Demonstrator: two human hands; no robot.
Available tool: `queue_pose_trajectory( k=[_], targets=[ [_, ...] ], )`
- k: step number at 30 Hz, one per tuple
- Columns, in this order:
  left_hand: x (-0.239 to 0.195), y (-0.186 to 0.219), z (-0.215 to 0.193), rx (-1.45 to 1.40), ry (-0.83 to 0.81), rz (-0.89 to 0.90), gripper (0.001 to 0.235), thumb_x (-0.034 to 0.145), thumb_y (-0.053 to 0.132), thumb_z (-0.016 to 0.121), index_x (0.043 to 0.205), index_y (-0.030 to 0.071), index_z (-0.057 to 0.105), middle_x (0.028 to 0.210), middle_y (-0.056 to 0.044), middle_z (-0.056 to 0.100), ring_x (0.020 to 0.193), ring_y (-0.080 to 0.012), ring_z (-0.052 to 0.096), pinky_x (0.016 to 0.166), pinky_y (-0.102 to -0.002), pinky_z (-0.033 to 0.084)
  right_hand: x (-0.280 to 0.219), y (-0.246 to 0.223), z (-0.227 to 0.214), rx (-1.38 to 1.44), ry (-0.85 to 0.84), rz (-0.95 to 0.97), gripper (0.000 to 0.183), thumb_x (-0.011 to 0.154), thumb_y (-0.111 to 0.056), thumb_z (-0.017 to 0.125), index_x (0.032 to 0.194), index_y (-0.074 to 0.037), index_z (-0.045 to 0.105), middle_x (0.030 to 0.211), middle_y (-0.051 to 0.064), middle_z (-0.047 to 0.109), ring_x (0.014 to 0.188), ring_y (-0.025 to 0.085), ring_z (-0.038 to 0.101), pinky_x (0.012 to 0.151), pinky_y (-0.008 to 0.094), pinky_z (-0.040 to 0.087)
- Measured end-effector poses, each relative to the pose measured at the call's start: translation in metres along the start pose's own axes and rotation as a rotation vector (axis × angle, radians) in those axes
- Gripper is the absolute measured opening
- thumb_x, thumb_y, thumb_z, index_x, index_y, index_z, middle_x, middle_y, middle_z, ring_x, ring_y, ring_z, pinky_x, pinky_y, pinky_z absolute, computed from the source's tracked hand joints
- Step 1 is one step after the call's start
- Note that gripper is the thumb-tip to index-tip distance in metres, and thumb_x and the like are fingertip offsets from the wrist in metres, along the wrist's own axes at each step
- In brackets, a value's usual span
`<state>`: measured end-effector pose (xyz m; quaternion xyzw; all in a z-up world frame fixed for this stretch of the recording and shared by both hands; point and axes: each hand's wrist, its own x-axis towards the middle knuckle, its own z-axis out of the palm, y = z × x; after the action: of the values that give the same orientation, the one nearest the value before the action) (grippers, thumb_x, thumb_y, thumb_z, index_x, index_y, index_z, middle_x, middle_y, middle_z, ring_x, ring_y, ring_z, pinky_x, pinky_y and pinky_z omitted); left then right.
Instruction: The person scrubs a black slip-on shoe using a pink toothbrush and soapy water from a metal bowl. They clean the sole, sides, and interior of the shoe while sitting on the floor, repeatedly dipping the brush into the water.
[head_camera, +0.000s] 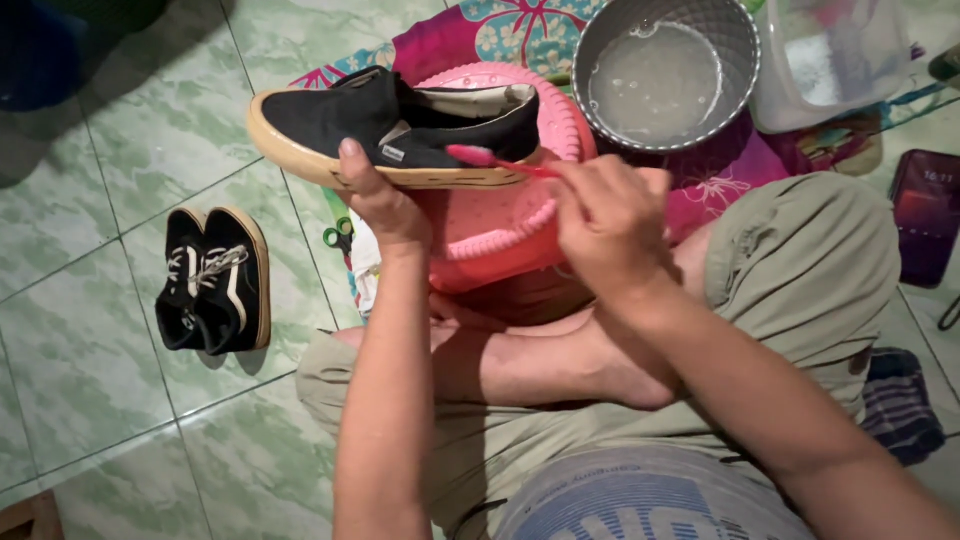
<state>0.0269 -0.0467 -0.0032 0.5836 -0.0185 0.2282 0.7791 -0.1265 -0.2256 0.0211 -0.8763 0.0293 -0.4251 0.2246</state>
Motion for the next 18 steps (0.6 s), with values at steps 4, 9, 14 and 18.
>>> queue_pose_trajectory(
  k=[4, 9, 14, 18],
  targets=[
    [0.000, 0.011, 0.004, 0.030, -0.013, -0.020, 0.042, 0.106, 0.035, 0.059, 0.126, -0.002, 0.061, 0.123, -0.022, 0.065, 0.104, -0.0267, 0.067, 0.103, -0.041, 0.054, -0.017, 0.019, -0.011, -0.002, -0.002, 0.029, 0.012, 0.100, -0.019, 0.083, 0.110, -0.016, 0.079, 0.082, -0.004, 0.061, 0.072, 0.017, 0.064, 0.078, 0.030, 0.040],
    [0.001, -0.002, 0.003, 0.053, -0.062, 0.067, 0.041, 0.106, 0.033, 0.062, 0.133, 0.002, 0.059, 0.129, -0.019, 0.064, 0.113, -0.0227, 0.064, 0.108, -0.041, 0.050, 0.001, -0.014, -0.001, -0.027, 0.016, -0.044, 0.012, 0.095, -0.017, 0.084, 0.105, -0.016, 0.078, 0.082, -0.003, 0.063, 0.076, 0.017, 0.067, 0.077, 0.032, 0.041],
    [0.000, -0.001, -0.001, 0.064, -0.052, 0.081, 0.041, 0.106, 0.033, 0.062, 0.132, 0.002, 0.058, 0.129, -0.018, 0.063, 0.111, -0.0241, 0.063, 0.110, -0.044, 0.049, 0.003, -0.006, -0.003, -0.056, 0.019, -0.036, 0.011, 0.097, -0.021, 0.085, 0.105, -0.018, 0.079, 0.082, -0.004, 0.063, 0.077, 0.017, 0.067, 0.079, 0.031, 0.040],
    [0.003, -0.015, -0.008, 0.108, -0.025, 0.060, 0.042, 0.103, 0.031, 0.065, 0.133, 0.001, 0.058, 0.130, -0.021, 0.064, 0.114, -0.0269, 0.065, 0.112, -0.044, 0.047, -0.025, 0.021, -0.010, 0.073, 0.011, 0.108, 0.008, 0.105, -0.017, 0.077, 0.110, -0.011, 0.077, 0.083, 0.002, 0.063, 0.079, 0.023, 0.068, 0.079, 0.032, 0.042]
  ],
)
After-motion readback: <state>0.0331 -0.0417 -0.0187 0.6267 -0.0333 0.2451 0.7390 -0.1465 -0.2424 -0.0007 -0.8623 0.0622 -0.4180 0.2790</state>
